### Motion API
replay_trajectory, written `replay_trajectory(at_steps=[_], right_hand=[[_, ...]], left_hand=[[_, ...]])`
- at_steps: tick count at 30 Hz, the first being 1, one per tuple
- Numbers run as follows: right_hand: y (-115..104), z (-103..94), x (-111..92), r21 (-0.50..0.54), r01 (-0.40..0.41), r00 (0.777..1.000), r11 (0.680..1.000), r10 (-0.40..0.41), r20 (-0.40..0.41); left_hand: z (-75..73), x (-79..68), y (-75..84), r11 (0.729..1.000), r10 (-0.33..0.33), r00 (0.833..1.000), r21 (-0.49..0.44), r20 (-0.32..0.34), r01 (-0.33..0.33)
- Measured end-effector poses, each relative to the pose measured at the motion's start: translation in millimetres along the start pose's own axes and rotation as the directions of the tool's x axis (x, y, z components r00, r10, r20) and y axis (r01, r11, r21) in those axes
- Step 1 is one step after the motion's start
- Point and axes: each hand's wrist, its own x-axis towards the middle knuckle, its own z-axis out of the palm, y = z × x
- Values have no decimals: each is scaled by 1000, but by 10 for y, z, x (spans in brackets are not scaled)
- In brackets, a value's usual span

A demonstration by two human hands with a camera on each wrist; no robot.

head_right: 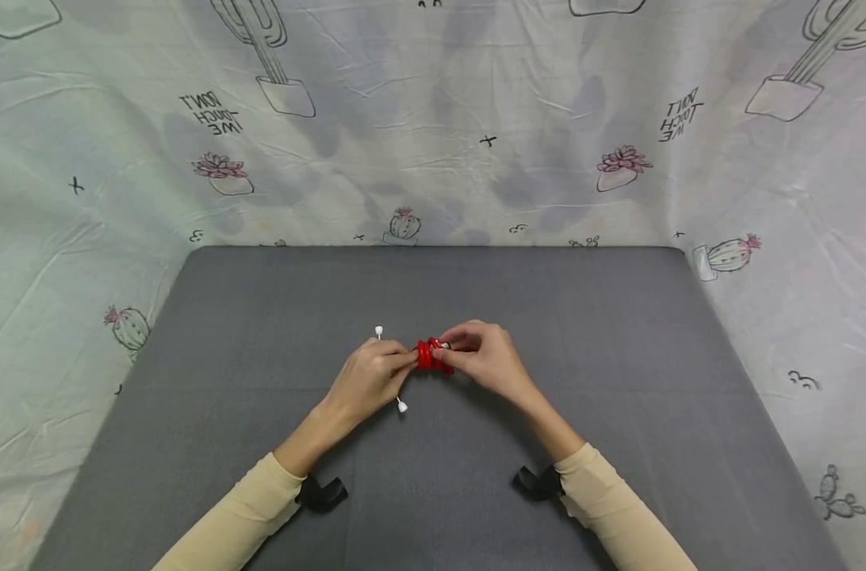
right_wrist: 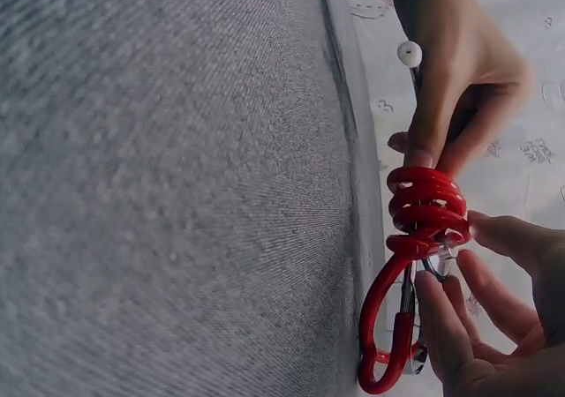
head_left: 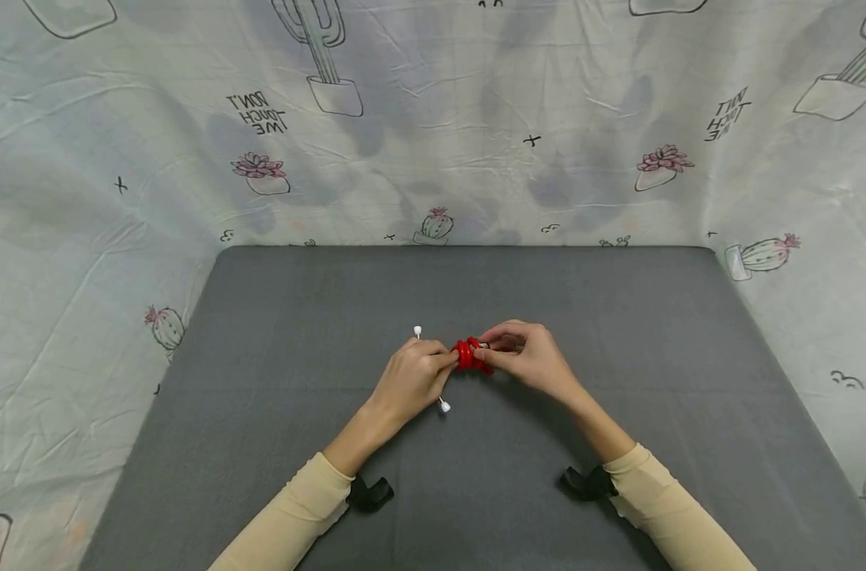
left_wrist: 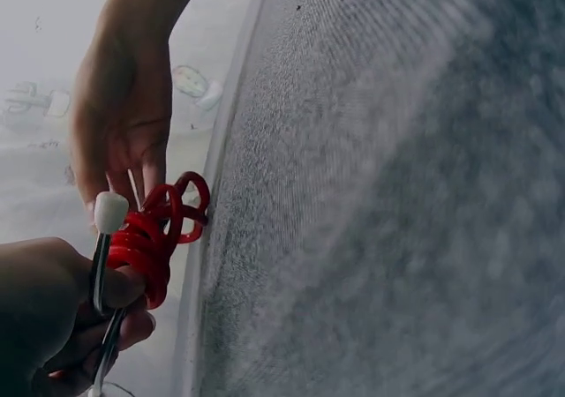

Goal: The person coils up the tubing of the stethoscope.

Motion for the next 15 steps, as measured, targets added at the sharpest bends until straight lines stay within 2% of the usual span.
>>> replay_trajectory(at_steps=[4,9,15], right_hand=[[-23,45,22,-62,20,1000,998,-20,13],[-19,105,58,-129,46,999,991,-43,24],[-29,167,89,-206,100,995,973,-97,27]], left_hand=[[16,-14,-53,991,-90,995,-94,52,95],[43,-32,-133,961,-178,980,-198,89,192],[75,-41,-200,939,-241,965,-226,102,259]])
